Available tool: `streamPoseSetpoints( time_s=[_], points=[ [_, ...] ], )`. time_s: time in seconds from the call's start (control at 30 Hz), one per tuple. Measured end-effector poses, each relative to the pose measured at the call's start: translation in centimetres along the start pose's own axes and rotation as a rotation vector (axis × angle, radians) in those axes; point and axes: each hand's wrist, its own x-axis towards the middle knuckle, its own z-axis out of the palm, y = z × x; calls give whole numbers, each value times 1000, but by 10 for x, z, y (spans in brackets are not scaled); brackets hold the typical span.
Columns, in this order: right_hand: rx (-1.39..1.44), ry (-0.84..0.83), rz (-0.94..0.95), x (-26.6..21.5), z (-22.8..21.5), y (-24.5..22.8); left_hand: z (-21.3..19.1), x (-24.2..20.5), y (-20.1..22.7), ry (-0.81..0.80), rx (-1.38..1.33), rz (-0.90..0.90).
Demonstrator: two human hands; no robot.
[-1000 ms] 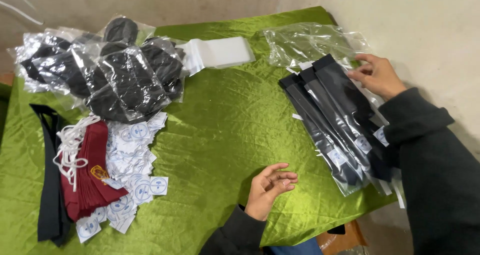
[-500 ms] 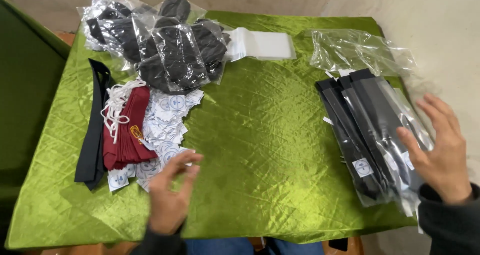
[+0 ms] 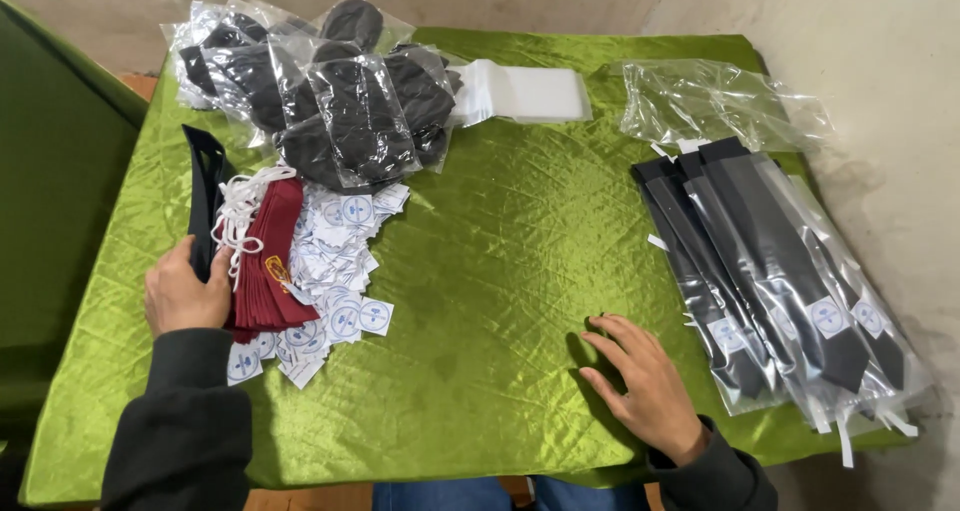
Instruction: The person folds a black necktie, places a small circular sticker on the tie, and inserts the tie into a clear plastic bag. The person then seals the bag and places it with other packaged ties.
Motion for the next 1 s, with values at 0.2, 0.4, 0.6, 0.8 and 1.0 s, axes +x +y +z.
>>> streamPoseSetpoints(
  time_s=[0.2, 0.4, 0.6, 0.8, 1.0],
  points=[
    [-21, 71, -26, 0, 6, -3, 3, 10, -18, 13, 19, 29],
    [-9, -329, 71, 45, -38, 4, 0, 10, -10, -20, 196, -21],
    [115, -223, 104, 149, -44, 23, -6, 10, 6, -43, 227, -73],
    [681, 243, 232, 179, 37, 52, 4, 17, -9, 3, 171, -30],
    [693, 280, 219, 174, 37, 51, -2, 17, -23, -4, 245, 3]
  ],
)
